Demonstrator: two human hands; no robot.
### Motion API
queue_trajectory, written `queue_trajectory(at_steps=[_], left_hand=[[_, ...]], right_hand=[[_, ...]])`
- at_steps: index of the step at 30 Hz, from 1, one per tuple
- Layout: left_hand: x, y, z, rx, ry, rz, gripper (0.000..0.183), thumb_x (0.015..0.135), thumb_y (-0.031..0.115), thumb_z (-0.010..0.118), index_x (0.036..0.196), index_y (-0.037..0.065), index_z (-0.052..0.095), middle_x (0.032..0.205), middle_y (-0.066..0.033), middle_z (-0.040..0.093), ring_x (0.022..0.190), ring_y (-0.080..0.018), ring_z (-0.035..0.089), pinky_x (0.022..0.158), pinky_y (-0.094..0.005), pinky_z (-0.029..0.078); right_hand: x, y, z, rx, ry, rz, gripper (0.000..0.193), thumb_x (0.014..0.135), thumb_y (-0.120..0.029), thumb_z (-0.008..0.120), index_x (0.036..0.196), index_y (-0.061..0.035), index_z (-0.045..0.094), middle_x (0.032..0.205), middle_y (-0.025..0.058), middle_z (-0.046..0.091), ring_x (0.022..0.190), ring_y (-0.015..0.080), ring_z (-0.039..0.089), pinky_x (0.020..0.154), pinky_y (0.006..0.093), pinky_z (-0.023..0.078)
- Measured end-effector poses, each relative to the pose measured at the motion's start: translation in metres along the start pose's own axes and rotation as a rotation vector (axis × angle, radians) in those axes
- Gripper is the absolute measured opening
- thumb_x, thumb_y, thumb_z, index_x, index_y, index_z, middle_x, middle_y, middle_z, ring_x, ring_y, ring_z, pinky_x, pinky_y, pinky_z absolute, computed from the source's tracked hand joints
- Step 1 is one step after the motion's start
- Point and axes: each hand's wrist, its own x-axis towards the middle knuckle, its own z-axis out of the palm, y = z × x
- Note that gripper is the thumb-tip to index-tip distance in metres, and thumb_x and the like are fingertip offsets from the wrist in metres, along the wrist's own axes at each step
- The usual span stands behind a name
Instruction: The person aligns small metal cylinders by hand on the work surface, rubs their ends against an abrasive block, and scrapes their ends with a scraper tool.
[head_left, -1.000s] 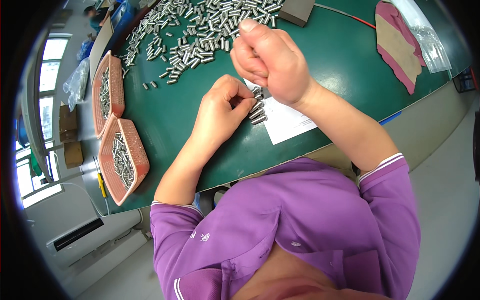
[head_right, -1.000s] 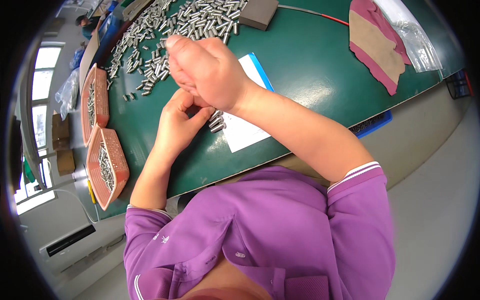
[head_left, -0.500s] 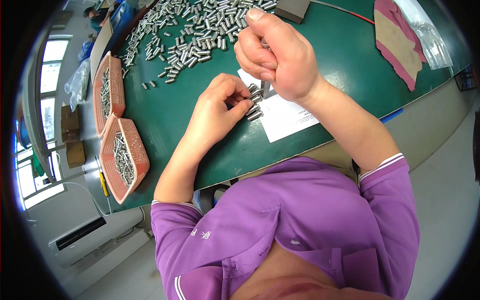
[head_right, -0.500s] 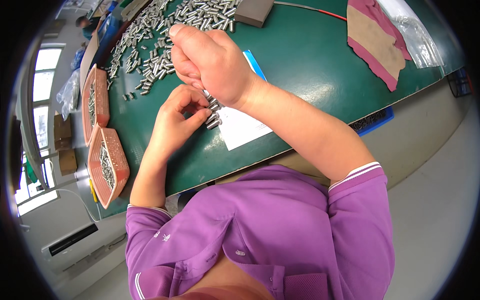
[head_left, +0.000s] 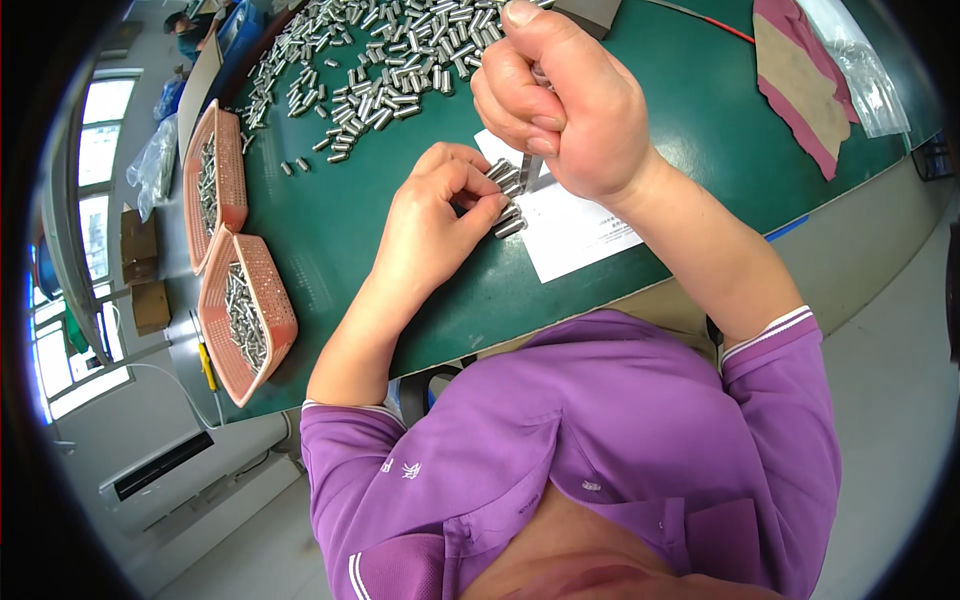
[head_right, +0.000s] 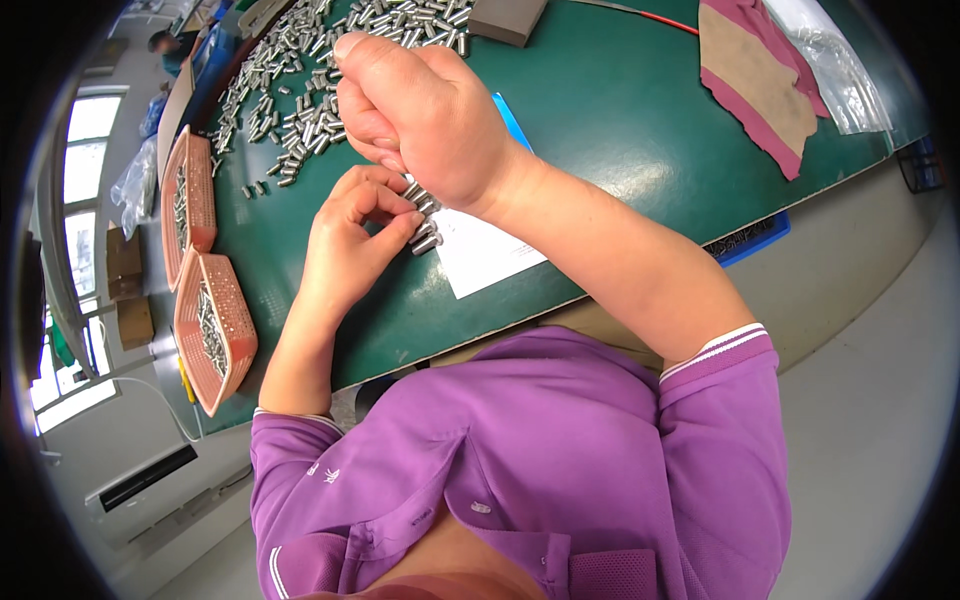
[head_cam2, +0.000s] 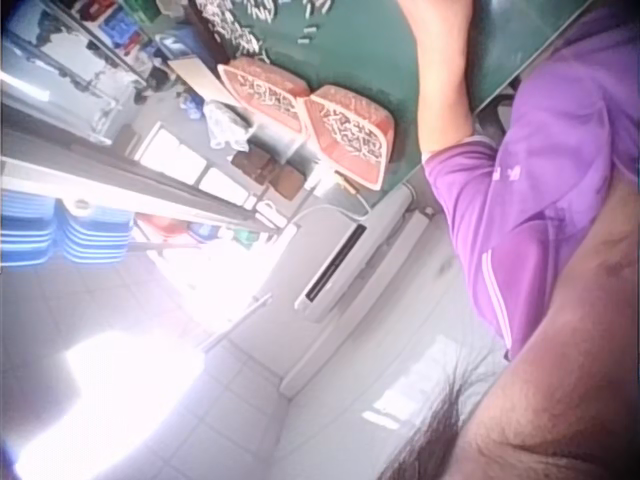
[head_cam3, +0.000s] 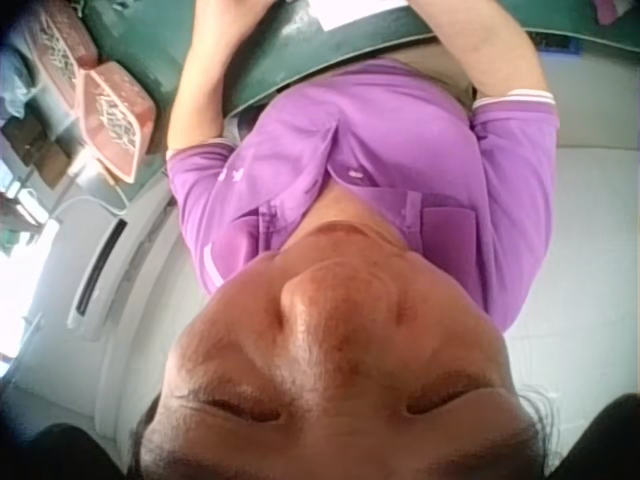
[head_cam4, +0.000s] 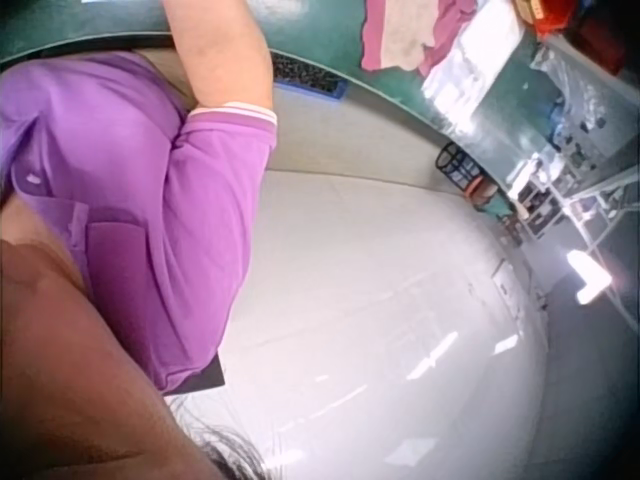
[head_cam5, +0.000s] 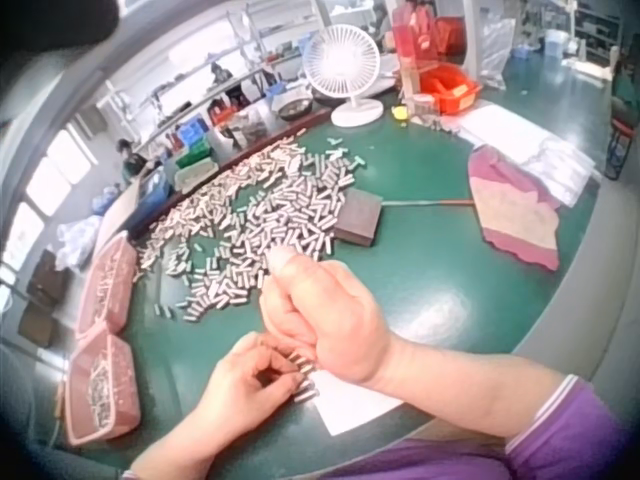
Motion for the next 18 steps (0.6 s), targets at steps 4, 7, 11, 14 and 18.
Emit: queue_trajectory(at_steps=[4,7,11,14,18], left_hand=[[0.001,-0.003,0.001,0.005,0.013,-0.006,0.009,0.077,0.000,0.072,0.080,-0.004,0.064,0.101,-0.0098,0.063,0.073,-0.0158,0.064,0.067,-0.0278,0.054],[0.001,-0.001,0.002,0.006,0.016,-0.015,0.009,0.077,0.000,0.072,0.079,-0.005,0.065,0.101,-0.0098,0.063,0.073,-0.0156,0.064,0.067,-0.0277,0.054],[0.004,-0.002,0.000,-0.030,0.013,-0.028,0.009,0.077,0.000,0.073,0.078,-0.005,0.065,0.101,-0.0098,0.063,0.073,-0.0153,0.064,0.067,-0.0275,0.054],[0.003,0.003,0.001,-0.011,0.015,-0.086,0.010,0.076,0.000,0.074,0.078,-0.004,0.065,0.101,-0.0097,0.063,0.073,-0.0152,0.064,0.067,-0.0276,0.054],[0.001,0.002,0.000,0.075,0.022,-0.086,0.010,0.077,0.001,0.073,0.079,-0.004,0.065,0.101,-0.0094,0.063,0.074,-0.0152,0.064,0.068,-0.0278,0.054]], right_hand=[[-0.001,0.000,-0.001,0.011,-0.019,0.019,0.055,0.100,-0.036,0.041,0.052,-0.0084,0.039,0.049,0.0006,0.038,0.045,0.0107,0.034,0.046,0.0271,0.035],[-0.003,-0.002,0.000,0.002,-0.009,0.033,0.055,0.099,-0.037,0.041,0.052,-0.0083,0.039,0.050,0.0005,0.038,0.045,0.0107,0.034,0.046,0.0269,0.034],[-0.002,-0.002,0.002,0.038,-0.014,0.047,0.055,0.100,-0.037,0.042,0.052,-0.0078,0.039,0.049,0.0004,0.038,0.045,0.0106,0.035,0.046,0.0269,0.034],[-0.003,-0.006,0.013,-0.089,-0.007,0.021,0.056,0.103,-0.035,0.030,0.052,-0.0126,0.028,0.046,-0.0003,0.031,0.046,0.0100,0.031,0.047,0.0260,0.027],[-0.004,0.003,0.014,-0.259,-0.085,-0.007,0.055,0.102,-0.038,0.033,0.054,-0.0114,0.027,0.049,-0.0003,0.033,0.047,0.0097,0.030,0.047,0.0266,0.028]])
